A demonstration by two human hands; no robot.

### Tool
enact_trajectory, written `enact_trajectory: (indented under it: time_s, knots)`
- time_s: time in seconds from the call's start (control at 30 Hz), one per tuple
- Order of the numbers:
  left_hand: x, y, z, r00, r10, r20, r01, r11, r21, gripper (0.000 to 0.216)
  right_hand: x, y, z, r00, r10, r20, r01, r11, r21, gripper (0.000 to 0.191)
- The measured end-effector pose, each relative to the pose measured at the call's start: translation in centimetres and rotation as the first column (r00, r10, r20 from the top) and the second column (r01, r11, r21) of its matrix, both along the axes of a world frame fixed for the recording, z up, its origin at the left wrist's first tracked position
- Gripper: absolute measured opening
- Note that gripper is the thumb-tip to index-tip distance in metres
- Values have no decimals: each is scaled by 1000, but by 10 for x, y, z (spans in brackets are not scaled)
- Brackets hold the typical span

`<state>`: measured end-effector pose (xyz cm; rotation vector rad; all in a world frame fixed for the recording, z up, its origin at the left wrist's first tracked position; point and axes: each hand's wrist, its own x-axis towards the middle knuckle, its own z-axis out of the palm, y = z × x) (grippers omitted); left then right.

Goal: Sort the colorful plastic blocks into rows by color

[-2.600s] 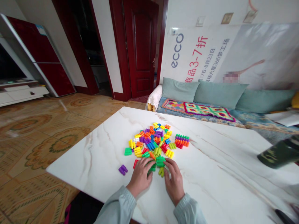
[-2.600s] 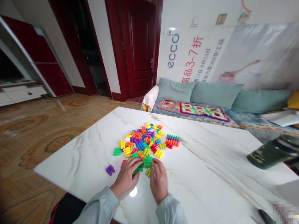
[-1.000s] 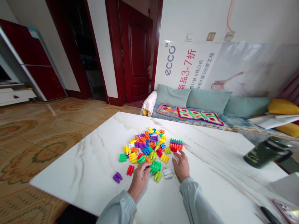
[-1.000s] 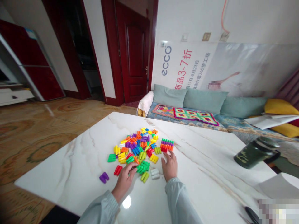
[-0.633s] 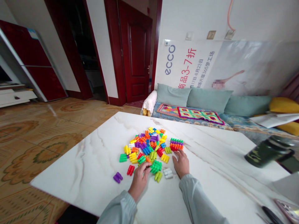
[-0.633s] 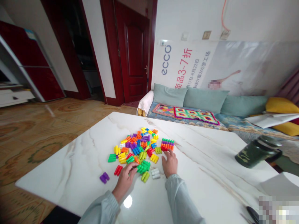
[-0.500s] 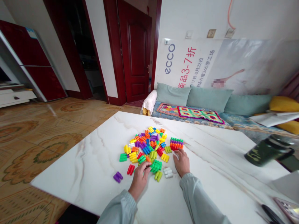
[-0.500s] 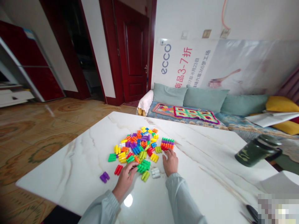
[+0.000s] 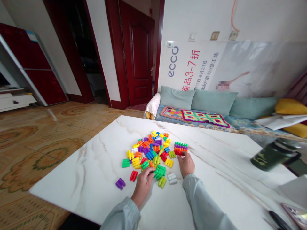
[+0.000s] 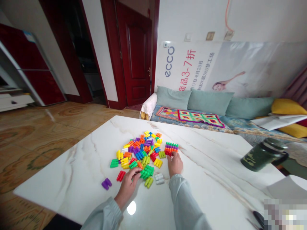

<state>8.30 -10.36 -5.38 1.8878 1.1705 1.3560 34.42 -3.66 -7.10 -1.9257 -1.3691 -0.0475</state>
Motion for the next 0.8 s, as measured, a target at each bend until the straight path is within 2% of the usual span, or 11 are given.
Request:
enact_trajectory:
  time_s: [0.13, 0.4, 0.8]
  knots:
    - [0, 0, -2, 1000, 8, 12, -8, 1000, -6, 20, 1, 1, 3, 999, 31, 20, -30, 1000, -9, 16]
    - [0, 1, -4, 1000, 13, 7, -13, 1000, -16, 21, 2, -2, 6, 981, 181, 70, -183, 983, 14, 19]
    - [0, 2, -5, 1000, 9, 1, -9, 1000, -9, 18, 6, 4, 2, 994, 107, 30, -109, 991, 78, 25]
